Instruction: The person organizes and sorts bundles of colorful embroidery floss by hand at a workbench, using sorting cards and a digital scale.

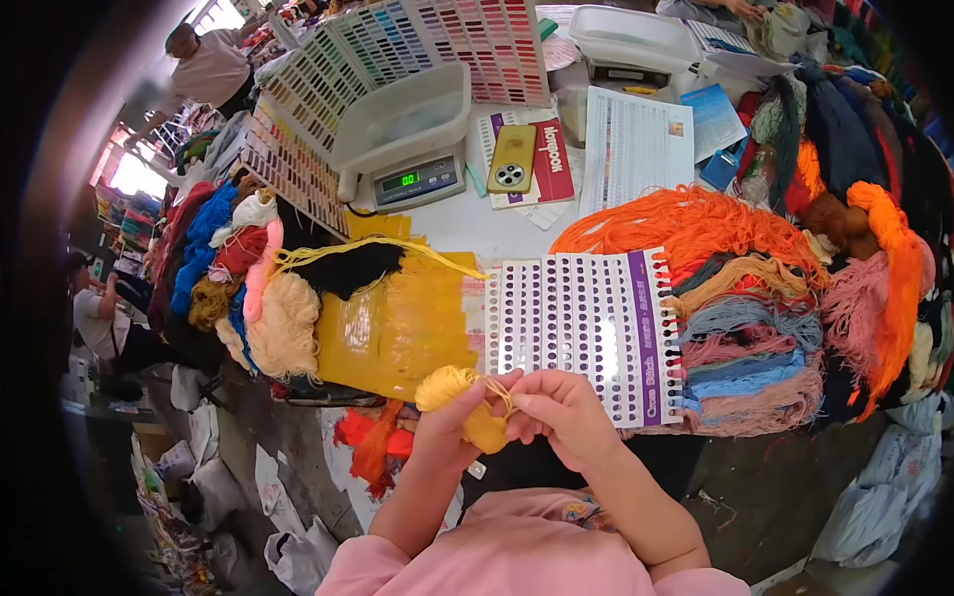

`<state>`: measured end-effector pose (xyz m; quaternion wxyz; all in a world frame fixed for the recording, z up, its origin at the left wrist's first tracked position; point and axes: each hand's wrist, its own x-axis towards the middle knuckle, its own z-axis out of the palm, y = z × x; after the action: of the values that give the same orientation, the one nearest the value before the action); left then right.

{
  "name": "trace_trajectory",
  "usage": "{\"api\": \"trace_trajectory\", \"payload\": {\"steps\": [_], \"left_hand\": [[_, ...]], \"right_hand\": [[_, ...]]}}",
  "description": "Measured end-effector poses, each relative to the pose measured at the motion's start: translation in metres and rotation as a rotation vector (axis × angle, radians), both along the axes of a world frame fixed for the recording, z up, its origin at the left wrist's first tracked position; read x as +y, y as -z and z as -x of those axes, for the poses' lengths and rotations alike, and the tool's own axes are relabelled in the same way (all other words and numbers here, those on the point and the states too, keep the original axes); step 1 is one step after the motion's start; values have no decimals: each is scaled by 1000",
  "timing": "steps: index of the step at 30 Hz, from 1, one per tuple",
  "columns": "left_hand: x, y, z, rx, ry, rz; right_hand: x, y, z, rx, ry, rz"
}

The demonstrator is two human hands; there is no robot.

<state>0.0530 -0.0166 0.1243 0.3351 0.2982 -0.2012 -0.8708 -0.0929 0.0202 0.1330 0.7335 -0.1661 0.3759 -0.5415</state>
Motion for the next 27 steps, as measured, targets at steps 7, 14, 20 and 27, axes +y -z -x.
{"api": "trace_trajectory", "payload": {"steps": [7, 14, 20, 27], "left_hand": [[0, 2, 1, 20, 3, -14], [3, 1, 7, -12, 44, 67], [1, 2, 8, 13, 48, -7], [-1, 7, 8, 31, 71, -6]], "right_hand": [[2, 9, 0, 24, -95, -1], [3, 4, 5, 130, -94, -112], [1, 3, 5, 232, -114, -81], [0, 4, 10, 317, -154, -3]]}}
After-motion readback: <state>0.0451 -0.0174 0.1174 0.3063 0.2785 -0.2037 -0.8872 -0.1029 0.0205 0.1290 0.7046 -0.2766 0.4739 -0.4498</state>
